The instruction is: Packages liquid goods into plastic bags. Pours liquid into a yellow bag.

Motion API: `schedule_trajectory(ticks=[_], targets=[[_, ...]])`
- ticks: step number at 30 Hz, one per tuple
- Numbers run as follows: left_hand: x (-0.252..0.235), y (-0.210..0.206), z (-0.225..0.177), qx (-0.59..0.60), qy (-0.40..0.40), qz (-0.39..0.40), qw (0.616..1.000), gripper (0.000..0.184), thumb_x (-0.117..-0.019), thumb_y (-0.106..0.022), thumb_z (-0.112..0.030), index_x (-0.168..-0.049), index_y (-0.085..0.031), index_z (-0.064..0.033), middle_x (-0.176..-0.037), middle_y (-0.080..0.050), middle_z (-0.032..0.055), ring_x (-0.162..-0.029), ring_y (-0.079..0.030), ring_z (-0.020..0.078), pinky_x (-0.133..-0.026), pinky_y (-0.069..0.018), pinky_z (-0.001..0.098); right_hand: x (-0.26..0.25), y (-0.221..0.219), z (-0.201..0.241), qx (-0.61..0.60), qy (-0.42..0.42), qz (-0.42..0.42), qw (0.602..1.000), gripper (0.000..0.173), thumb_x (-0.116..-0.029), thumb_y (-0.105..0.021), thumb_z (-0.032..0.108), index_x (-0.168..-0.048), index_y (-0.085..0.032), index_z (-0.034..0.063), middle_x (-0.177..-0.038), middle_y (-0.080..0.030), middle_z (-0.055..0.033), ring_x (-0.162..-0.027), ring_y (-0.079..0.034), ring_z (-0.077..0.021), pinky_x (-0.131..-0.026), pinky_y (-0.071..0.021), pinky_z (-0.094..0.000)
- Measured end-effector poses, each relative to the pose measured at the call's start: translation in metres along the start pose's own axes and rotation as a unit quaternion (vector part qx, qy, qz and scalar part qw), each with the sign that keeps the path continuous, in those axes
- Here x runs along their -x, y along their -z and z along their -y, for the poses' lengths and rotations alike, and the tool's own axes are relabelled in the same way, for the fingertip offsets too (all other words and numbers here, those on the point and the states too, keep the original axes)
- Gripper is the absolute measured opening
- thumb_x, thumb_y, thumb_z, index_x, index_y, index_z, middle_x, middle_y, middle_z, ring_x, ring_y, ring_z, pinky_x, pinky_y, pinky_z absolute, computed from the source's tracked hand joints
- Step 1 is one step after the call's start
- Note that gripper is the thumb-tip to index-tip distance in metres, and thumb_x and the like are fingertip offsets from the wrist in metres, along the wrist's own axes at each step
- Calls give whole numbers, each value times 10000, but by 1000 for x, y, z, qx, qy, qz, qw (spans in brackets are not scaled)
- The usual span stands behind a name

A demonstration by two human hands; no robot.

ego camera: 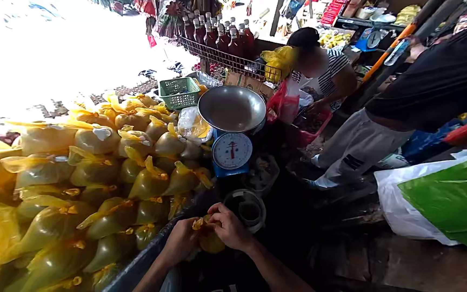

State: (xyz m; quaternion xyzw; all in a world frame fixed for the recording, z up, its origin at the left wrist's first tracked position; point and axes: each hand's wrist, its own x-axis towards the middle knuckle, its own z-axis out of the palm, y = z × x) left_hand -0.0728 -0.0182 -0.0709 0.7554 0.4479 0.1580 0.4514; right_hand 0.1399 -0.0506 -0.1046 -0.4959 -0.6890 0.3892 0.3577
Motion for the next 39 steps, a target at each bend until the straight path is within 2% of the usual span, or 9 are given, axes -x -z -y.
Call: schedule_trajectory(ticks=[4, 9, 13, 15, 21, 25, 31, 36, 39], targets=[[-8, 2, 4, -187, -11, -88, 978, 255, -883, -610, -98, -1081, -754, -171, -959, -754, 72, -908, -725, 293, -787, -562, 584, 12, -22, 3, -36, -15, -98, 994, 195, -966, -684, 269, -914, -800, 120, -1214, -653, -36, -1182, -586, -111, -1030, -509, -291], [-23, 15, 5, -324, -109, -199, 918, 256, -882, -594, -122, -1078, -740, -196, -1099, -734, 4, -1015, -696, 244, -837, -556, 504, 16, -26, 34, -44, 107, -185, 976, 157, -959, -713, 265, -876, -784, 152, -1194, -660, -21, -1248, -539, -184, -1099, -446, -399], [-23, 37, -25, 23, -31, -76, 996, 217, -974, -543, -228, -932, -733, -132, -808, -707, 8, -745, -674, 132, -659, -561, 359, -11, -8, 50, -60, 149, -135, 978, 162, -961, -700, 207, -889, -775, 83, -1397, -598, -103, -1379, -481, -243, -1175, -407, -431], [-23, 35, -34, 238, -9, 18, 971, 215, -996, -540, -192, -956, -716, -74, -790, -707, 51, -653, -661, 145, -558, -559, 310, -27, 3, 51, -121, 152, -135, 972, 111, -939, -685, 108, -944, -776, 45, -1414, -577, -140, -1360, -507, -248, -1147, -457, -414], [-50, 13, -43, 143, -124, -56, 980, 214, -1032, -590, -229, -979, -740, -85, -835, -741, 17, -662, -689, 133, -574, -587, 304, -40, 34, 24, -202, 80, -214, 952, 130, -970, -664, 76, -1008, -765, 3, -1211, -684, -133, -1150, -647, -194, -991, -563, -337], [-68, 9, -57, 216, -89, -25, 972, 221, -1014, -611, -208, -972, -730, -27, -837, -736, 85, -687, -693, 187, -605, -590, 334, -13, 56, 7, -20, 73, -173, 982, 189, -981, -669, 185, -1116, -769, 98, -1344, -629, -106, -1261, -598, -154, -1060, -534, -321], [-93, 4, -98, 242, 34, 52, 968, 270, -1025, -560, -181, -863, -707, -23, -705, -682, 57, -560, -620, 127, -503, -518, 261, -1, 50, 6, -3, 131, -359, 924, 77, -914, -711, 118, -937, -783, 104, -1532, -477, -176, -1433, -461, -308, -1143, -490, -456], [-106, 5, -118, 185, 24, 194, 963, 283, -1069, -551, -287, -942, -684, -72, -711, -612, 5, -547, -555, 81, -503, -486, 217, 17, 75, 15, 26, 68, -339, 938, 125, -939, -652, 131, -926, -770, 94, -1112, -763, -8, -1277, -614, -197, -1116, -492, -400], [-94, 0, -135, -71, -125, 106, 984, 277, -1041, -585, -370, -1045, -709, -122, -841, -700, 3, -726, -670, 119, -675, -582, 330, 28, 92, 27, -26, 33, -351, 936, 104, -931, -680, 148, -933, -777, 111, -1076, -754, -4, -1215, -632, -175, -1061, -520, -386]])
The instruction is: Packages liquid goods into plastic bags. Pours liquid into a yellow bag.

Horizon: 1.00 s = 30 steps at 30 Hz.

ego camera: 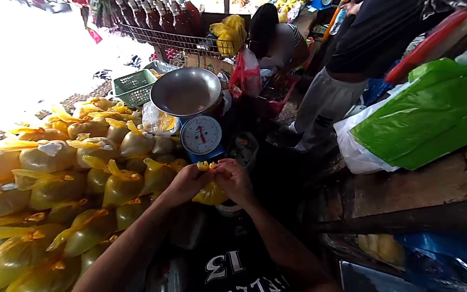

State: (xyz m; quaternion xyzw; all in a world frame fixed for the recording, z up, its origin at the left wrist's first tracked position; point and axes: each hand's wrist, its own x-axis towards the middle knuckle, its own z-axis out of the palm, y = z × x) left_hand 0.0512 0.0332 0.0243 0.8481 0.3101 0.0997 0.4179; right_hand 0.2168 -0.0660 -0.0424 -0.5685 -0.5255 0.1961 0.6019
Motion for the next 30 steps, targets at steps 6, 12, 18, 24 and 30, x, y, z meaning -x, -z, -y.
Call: schedule_trajectory(ticks=[6, 12, 18, 24, 30], targets=[[1, -28, 0, -379, -269, -312, 829, 331, -920, -571, -121, -1189, -751, -186, -1229, -721, 18, -1158, -678, 231, -968, -555, 471, -16, 30, 30, -41, -60, 33, 997, 107, -924, -701, 139, -965, -781, 79, -1223, -710, -68, -1193, -653, -158, -962, -593, -354], [-3, -51, 18, 161, -64, -182, 968, 231, -1042, -571, -158, -1196, -718, -69, -1248, -714, 12, -1122, -669, 123, -996, -547, 356, -20, 14, -12, 58, 57, 80, 993, 66, -909, -729, 79, -962, -768, 75, -1586, -444, -87, -1429, -468, -215, -1128, -492, -417], [15, -52, 6, 256, 32, -217, 941, 247, -1024, -611, -152, -1231, -723, -77, -1176, -738, 45, -1027, -708, 153, -903, -594, 370, 13, -8, -6, 111, 79, 72, 988, 252, -955, -666, 193, -1128, -731, 23, -1546, -478, -167, -1338, -570, -243, -1067, -540, -405], [36, -30, -31, 70, -78, -363, 926, 258, -1063, -506, -129, -1021, -744, -37, -1351, -674, 43, -1248, -626, 175, -1080, -509, 407, -6, -28, 23, -27, 130, 46, 990, 207, -1023, -558, 102, -966, -706, -31, -1386, -642, -168, -1384, -545, -289, -1144, -489, -428], [78, -55, 19, 16, 3, -363, 931, 340, -1052, -436, -166, -926, -744, -99, -1455, -608, -14, -1461, -440, 183, -1244, -324, 501, -11, -44, -24, 21, 53, 167, 984, 244, -969, -523, 111, -845, -716, 26, -1309, -707, -60, -1293, -622, -179, -1067, -544, -418]])
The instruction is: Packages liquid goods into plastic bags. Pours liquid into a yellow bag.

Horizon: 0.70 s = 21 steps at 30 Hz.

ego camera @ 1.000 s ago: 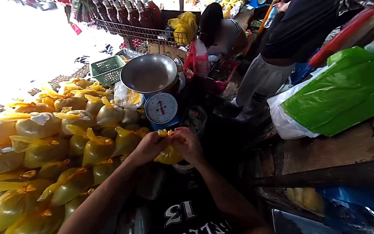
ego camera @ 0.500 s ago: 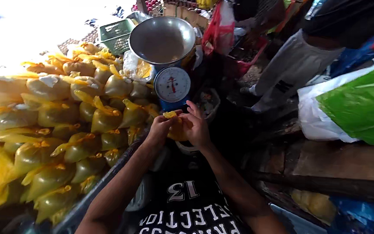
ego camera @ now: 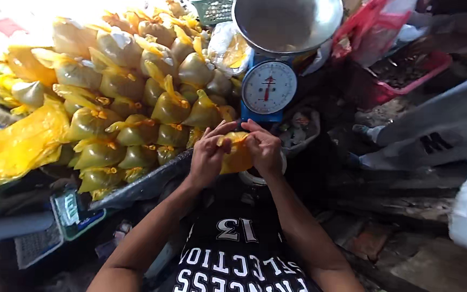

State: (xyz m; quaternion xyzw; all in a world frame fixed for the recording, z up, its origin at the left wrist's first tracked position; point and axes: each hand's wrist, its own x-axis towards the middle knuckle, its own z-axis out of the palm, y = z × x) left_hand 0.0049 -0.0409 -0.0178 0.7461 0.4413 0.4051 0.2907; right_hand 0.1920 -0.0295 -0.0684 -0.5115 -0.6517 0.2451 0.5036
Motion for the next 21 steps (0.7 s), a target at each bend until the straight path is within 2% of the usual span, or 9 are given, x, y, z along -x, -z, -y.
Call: schedule_trajectory(ticks=[2, 5, 6, 8, 10, 13, 15, 17, 21], targets=[[6, -8, 5, 0, 17, -23, 1000, 285, -1034, -489, -139, -992, -768, -97, -1428, -629, -14, -1444, -455, 173, -1226, -329, 505, 6, -4, -8, 25, -29, 117, 992, 197, -977, -579, 202, -956, -739, 88, -1343, -683, -2, -1193, -665, -136, -965, -586, -425], [3, -3, 11, -21, 40, -78, 996, 218, -995, -570, -157, -1048, -781, -140, -1367, -665, -56, -1400, -494, 130, -1219, -315, 547, -4, -7, -4, -66, -34, 303, 950, 399, -963, -657, 346, -1317, -696, 166, -1509, -551, -36, -1347, -558, -151, -1104, -516, -398], [4, 1, 11, -42, 45, -84, 995, 213, -1006, -577, -188, -1030, -786, -151, -1356, -670, -76, -1402, -489, 112, -1232, -285, 551, -9, -10, 4, -91, -56, 345, 932, 360, -946, -698, 333, -1260, -726, 158, -1442, -604, -27, -1298, -587, -121, -1085, -524, -362], [10, 9, 10, -86, 51, -79, 992, 228, -1023, -565, -211, -969, -779, -155, -1351, -670, -106, -1413, -470, 74, -1260, -222, 551, -27, -23, 20, -108, -120, 408, 899, 208, -942, -671, 227, -1112, -731, 123, -1117, -722, 25, -1010, -675, -46, -896, -583, -293], [16, 24, 14, -104, 58, -94, 988, 228, -1020, -564, -197, -950, -773, -139, -1368, -660, -102, -1410, -472, 62, -1267, -218, 544, -53, -44, 39, -114, -184, 469, 856, 180, -982, -594, 161, -1115, -698, 99, -960, -728, 11, -876, -695, -72, -810, -604, -318], [30, 71, 32, -70, 86, -180, 977, 178, -1017, -608, -200, -1071, -741, -94, -1469, -578, -7, -1335, -539, 146, -1127, -440, 475, -95, -78, 69, -111, -233, 537, 803, 267, -1079, -520, 230, -1092, -724, 57, -963, -730, -47, -867, -698, -148, -772, -610, -370], [54, 109, 53, -76, 127, -254, 956, 293, -1023, -598, -217, -1271, -654, -71, -1553, -488, 56, -1385, -510, 202, -1114, -481, 453, -129, -90, 88, -112, -218, 563, 790, 283, -1078, -508, 246, -1086, -718, 57, -1071, -722, -60, -925, -684, -176, -774, -596, -395], [80, 137, 86, -92, 180, -314, 928, 412, -1022, -559, -174, -1426, -555, -95, -1592, -439, 58, -1416, -482, 209, -1127, -471, 471, -164, -97, 109, -119, -188, 538, 813, 285, -1071, -519, 276, -1086, -728, 83, -1206, -726, -49, -1028, -700, -194, -801, -611, -418], [102, 151, 151, -219, 202, -279, 913, 702, -962, -625, -146, -1601, -337, -123, -1697, -235, 95, -1516, -344, 266, -1179, -411, 527, -213, -142, 139, -174, -166, 390, 889, 349, -1058, -537, 413, -1118, -707, 114, -1193, -726, -24, -1050, -698, -202, -834, -609, -464]])
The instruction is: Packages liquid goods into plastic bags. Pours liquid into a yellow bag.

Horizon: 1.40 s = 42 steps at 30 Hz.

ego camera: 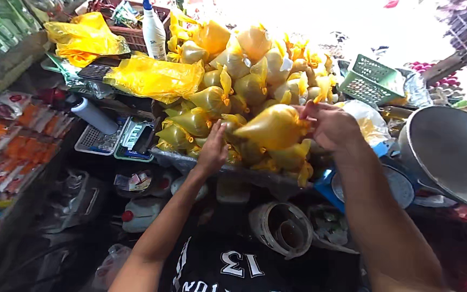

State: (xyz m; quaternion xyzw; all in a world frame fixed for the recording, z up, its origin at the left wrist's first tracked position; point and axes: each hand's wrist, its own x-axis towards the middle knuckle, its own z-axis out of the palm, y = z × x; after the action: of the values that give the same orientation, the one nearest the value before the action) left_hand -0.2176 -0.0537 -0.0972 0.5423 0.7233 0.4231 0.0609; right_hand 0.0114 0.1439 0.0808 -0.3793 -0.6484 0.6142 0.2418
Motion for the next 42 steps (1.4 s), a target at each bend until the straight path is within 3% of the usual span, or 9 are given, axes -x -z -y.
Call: schedule_trajectory(ticks=[6, 9, 12, 15, 19, 23, 29, 37, 42], targets=[[-10, -56, 37, -140, 18, 58, 988, 1098, -820, -794, -292, -1666, -110, -139, -1740, -36, 71, -1599, -55, 279, -1252, -231, 579, -115, -51, -53, -141, 18, -136, 980, 366, -1021, -591, 436, -1176, -658, 111, -1076, -715, -44, -958, -698, -209, -808, -605, -492], [-14, -53, 37, -105, 40, 97, 989, 1117, -829, -779, -330, -1671, -62, -177, -1742, 19, 40, -1601, -14, 253, -1254, -200, 597, -142, -69, -85, 15, 0, -167, 986, 432, -1017, -560, 484, -1156, -671, 90, -1016, -676, -61, -880, -647, -185, -758, -565, -462], [-26, -18, 32, -55, 43, 112, 991, 800, -913, -713, -305, -1607, -342, -159, -1689, -279, 46, -1544, -287, 238, -1199, -355, 550, -146, -79, -87, 186, -7, -157, 970, 547, -1029, -495, 575, -1105, -703, 75, -1041, -681, -142, -907, -637, -281, -761, -519, -572], [-74, 57, 30, -6, 69, 15, 997, 370, -1026, -602, -313, -1298, -629, -64, -1263, -663, 129, -1152, -660, 256, -984, -559, 481, -127, -76, -78, 275, 39, -167, 946, 543, -1007, -519, 620, -1065, -709, 115, -1004, -708, -140, -891, -674, -305, -777, -531, -613], [-179, 135, 88, -35, 137, -100, 985, 571, -978, -626, -419, -1324, -545, 28, -1249, -618, 224, -1159, -619, 327, -1008, -523, 503, -62, -71, -70, 286, 129, -180, 932, 394, -1027, -607, 413, -1319, -652, 152, -1316, -671, -71, -1173, -662, -204, -992, -557, -490], [-238, 129, 149, -119, 247, 21, 962, 961, -791, -723, -712, -1405, -476, -14, -1324, -578, 275, -1178, -610, 449, -928, -518, 672, 23, -68, -113, 193, 125, -188, 955, 342, -1028, -605, 287, -1272, -680, 61, -1261, -701, -88, -1133, -680, -183, -960, -591, -384], [-252, 129, 176, -155, 143, 106, 972, 374, -1064, -481, -354, -1193, -679, -64, -1138, -692, 206, -1110, -660, 399, -927, -505, 668, 125, -61, -180, 66, 6, -311, 948, 245, -1035, -563, 170, -1117, -706, -11, -1080, -751, -137, -997, -730, -253, -864, -624, -400], [-210, 151, 83, 79, -70, 46, 993, 292, -1099, -469, -251, -1135, -700, -76, -917, -690, 23, -795, -654, 64, -752, -572, 278, 93, -93, -146, 90, 63, -279, 954, 239, -1036, -591, 202, -1083, -731, 14, -1034, -765, -103, -966, -747, -230, -888, -638, -425], [-144, 105, -16, 203, -148, 123, 960, 200, -1081, -494, -204, -1088, -643, -71, -828, -637, 16, -660, -614, 83, -580, -554, 258, 49, -138, -67, -47, 195, -216, 955, 275, -1016, -648, 232, -1196, -649, 24, -1118, -722, -116, -972, -729, -250, -845, -646, -446]])
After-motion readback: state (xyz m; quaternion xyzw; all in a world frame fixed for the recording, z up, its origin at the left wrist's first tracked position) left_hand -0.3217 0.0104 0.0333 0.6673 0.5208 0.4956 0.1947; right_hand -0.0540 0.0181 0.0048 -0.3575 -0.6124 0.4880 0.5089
